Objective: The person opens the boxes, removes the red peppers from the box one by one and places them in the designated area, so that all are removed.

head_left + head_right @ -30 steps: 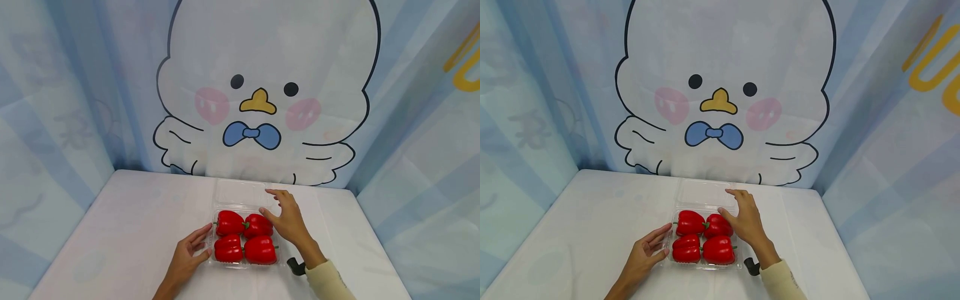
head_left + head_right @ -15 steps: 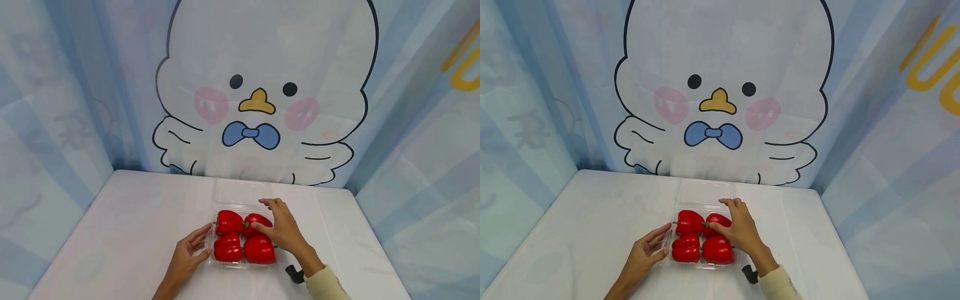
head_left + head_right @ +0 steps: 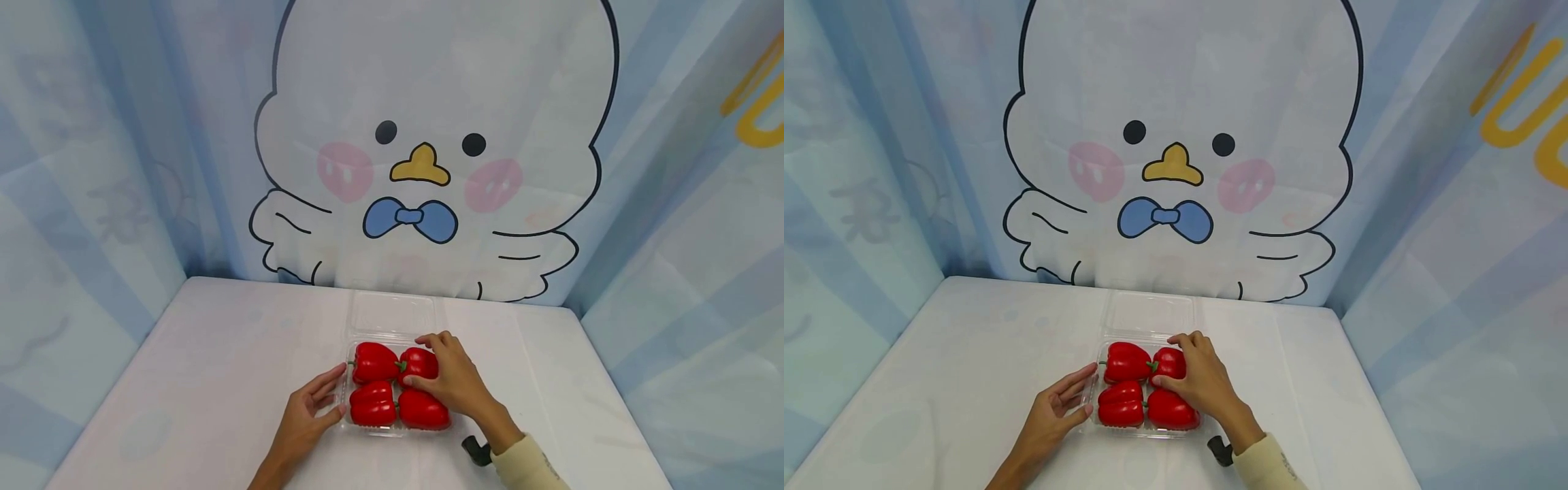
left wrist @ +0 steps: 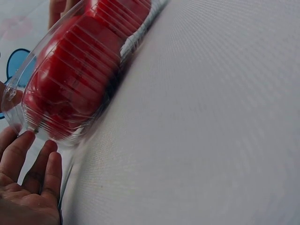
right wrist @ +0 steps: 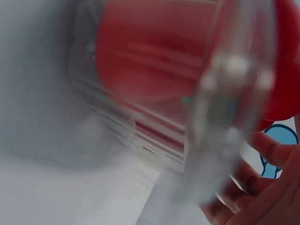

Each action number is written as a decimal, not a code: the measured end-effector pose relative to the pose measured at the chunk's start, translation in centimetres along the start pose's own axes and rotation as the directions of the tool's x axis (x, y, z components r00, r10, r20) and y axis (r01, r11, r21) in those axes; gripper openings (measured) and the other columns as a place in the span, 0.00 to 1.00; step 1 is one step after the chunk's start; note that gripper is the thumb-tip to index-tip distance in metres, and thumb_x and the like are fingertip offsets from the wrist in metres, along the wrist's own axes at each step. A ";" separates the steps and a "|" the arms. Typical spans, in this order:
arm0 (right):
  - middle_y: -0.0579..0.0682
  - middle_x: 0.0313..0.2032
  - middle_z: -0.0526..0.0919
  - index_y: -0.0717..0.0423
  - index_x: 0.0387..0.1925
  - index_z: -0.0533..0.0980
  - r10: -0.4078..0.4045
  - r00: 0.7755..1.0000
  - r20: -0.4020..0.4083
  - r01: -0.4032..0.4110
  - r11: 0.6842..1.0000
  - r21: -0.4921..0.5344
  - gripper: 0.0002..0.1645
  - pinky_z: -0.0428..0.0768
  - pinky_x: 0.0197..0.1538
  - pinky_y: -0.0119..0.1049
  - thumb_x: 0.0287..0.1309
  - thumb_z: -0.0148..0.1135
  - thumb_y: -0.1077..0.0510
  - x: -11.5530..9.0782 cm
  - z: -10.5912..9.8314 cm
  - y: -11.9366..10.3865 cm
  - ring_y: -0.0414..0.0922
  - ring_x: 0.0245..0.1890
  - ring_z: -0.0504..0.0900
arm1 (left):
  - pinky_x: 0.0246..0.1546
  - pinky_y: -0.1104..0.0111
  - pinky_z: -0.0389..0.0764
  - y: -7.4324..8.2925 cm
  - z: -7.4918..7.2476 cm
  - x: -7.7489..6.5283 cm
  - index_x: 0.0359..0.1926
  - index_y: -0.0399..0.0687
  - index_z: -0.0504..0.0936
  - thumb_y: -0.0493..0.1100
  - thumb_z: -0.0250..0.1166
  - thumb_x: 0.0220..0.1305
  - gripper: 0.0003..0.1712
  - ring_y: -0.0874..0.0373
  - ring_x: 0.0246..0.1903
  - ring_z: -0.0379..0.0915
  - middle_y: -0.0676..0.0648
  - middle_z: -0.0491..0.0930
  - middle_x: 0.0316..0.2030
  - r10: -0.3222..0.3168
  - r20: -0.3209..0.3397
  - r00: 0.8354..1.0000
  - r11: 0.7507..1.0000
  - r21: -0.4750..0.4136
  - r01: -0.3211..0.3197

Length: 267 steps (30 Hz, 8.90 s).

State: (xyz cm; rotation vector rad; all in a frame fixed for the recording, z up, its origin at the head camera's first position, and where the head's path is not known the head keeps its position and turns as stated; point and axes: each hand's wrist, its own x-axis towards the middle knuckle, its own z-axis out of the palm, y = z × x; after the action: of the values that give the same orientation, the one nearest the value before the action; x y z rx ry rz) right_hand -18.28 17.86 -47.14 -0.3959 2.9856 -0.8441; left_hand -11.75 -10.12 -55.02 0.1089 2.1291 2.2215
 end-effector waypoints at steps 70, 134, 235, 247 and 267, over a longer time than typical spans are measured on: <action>0.53 0.56 0.78 0.50 0.64 0.76 0.048 0.993 -0.112 -0.024 0.979 0.203 0.43 0.90 0.53 0.52 0.46 0.87 0.57 0.0 -2.6 -0.7 0.55 0.62 0.78 | 0.61 0.78 0.78 -0.2 0.0 0.0 0.74 0.45 0.75 0.36 0.75 0.64 0.38 0.56 0.74 0.71 0.44 0.75 0.74 0.032 -0.004 0.999 0.999 0.012 -0.032; 0.65 0.65 0.73 0.57 0.71 0.72 0.241 0.962 -0.129 -0.230 0.969 0.092 0.45 0.84 0.60 0.63 0.54 0.83 0.56 -0.9 -6.7 8.3 0.66 0.69 0.72 | 0.61 0.77 0.79 -0.1 0.1 0.0 0.73 0.46 0.76 0.37 0.76 0.64 0.37 0.46 0.75 0.70 0.46 0.76 0.73 0.002 -0.026 1.000 1.000 0.020 -0.002; 0.46 0.64 0.81 0.33 0.66 0.79 0.097 0.993 -0.068 -0.082 0.975 0.206 0.49 0.83 0.62 0.64 0.39 0.90 0.47 -5.9 -2.4 0.2 0.53 0.67 0.77 | 0.60 0.78 0.79 0.2 0.2 -0.2 0.73 0.49 0.76 0.40 0.76 0.65 0.37 0.48 0.74 0.72 0.46 0.76 0.73 -0.002 -0.036 0.999 0.999 0.039 0.004; 0.37 0.58 0.81 0.31 0.63 0.80 0.035 0.999 -0.018 -0.031 0.979 0.201 0.45 0.83 0.64 0.59 0.39 0.90 0.47 -6.2 -0.2 -0.2 0.44 0.63 0.77 | 0.61 0.78 0.78 0.0 0.2 -0.1 0.73 0.50 0.76 0.39 0.76 0.64 0.37 0.48 0.74 0.72 0.47 0.76 0.73 -0.007 -0.030 1.000 1.000 0.026 0.008; 0.42 0.58 0.82 0.38 0.62 0.80 0.023 0.996 0.091 -0.034 0.993 0.115 0.39 0.86 0.57 0.50 0.46 0.87 0.44 -5.3 0.2 0.4 0.46 0.61 0.76 | 0.61 0.78 0.79 0.1 0.2 0.0 0.73 0.48 0.76 0.37 0.76 0.64 0.37 0.47 0.74 0.72 0.46 0.76 0.73 0.002 -0.024 1.000 1.000 0.011 -0.002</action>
State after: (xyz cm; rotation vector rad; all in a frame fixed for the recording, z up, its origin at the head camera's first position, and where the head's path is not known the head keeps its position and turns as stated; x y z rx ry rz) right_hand -13.24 19.40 -47.84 -0.3758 2.8370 -0.9655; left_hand -11.73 -9.88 -54.89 0.0845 2.1549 2.2235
